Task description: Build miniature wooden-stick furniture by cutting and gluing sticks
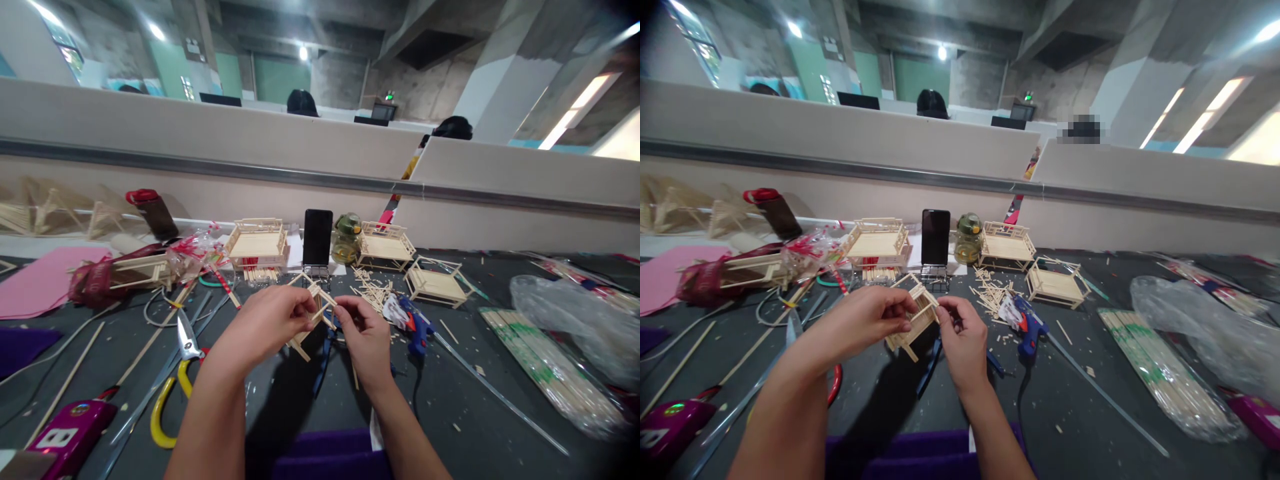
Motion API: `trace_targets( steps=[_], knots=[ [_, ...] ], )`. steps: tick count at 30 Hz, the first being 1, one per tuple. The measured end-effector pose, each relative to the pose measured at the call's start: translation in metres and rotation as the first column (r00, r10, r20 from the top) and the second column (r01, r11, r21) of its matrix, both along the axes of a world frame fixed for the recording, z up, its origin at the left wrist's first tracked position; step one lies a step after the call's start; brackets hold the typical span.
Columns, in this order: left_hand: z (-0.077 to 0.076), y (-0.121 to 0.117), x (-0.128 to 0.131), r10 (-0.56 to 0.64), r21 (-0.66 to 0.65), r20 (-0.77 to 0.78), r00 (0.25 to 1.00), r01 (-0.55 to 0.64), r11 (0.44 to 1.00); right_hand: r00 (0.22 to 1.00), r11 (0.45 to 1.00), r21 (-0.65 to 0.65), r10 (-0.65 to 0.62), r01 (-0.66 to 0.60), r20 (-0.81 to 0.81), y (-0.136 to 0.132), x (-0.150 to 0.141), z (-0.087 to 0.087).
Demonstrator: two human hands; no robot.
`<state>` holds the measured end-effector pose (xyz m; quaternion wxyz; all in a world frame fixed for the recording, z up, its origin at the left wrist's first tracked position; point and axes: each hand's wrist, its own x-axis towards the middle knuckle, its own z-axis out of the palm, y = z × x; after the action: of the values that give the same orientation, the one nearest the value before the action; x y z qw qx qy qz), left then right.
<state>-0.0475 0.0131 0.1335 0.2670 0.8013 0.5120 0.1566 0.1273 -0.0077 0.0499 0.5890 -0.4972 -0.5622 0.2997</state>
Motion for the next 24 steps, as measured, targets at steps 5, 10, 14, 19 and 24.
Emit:
trace_targets(
  steps=[5, 10, 14, 19, 24],
  knots=[
    [0.002, -0.001, 0.0006, -0.003, 0.007, -0.02, 1.0, 0.004, 1.0, 1.0, 1.0, 0.0, -0.003, 0.003, 0.006, 0.0012, 0.0007, -0.0004],
    [0.003, -0.0012, 0.0018, -0.007, 0.004, -0.026, 1.0, 0.007, 1.0, 1.0, 1.0, 0.003, 0.011, -0.011, -0.006, 0.001, 0.0009, -0.0008],
    [0.0029, -0.0006, 0.0021, -0.007, 0.002, -0.033, 0.999, 0.007, 1.0, 1.0, 1.0, 0.0, 0.005, -0.005, 0.001, 0.0007, 0.0008, -0.0003],
    [0.0022, -0.001, 0.0013, -0.007, 0.005, -0.017, 1.0, 0.007, 1.0, 1.0, 1.0, -0.002, 0.004, -0.004, -0.003, -0.0004, 0.0002, 0.0005],
    [0.0008, -0.001, -0.0006, -0.01, 0.015, 0.008, 1.0, 0.01, 1.0, 1.0, 1.0, -0.006, 0.014, -0.014, -0.019, -0.0004, 0.0002, 0.0004]
  ],
)
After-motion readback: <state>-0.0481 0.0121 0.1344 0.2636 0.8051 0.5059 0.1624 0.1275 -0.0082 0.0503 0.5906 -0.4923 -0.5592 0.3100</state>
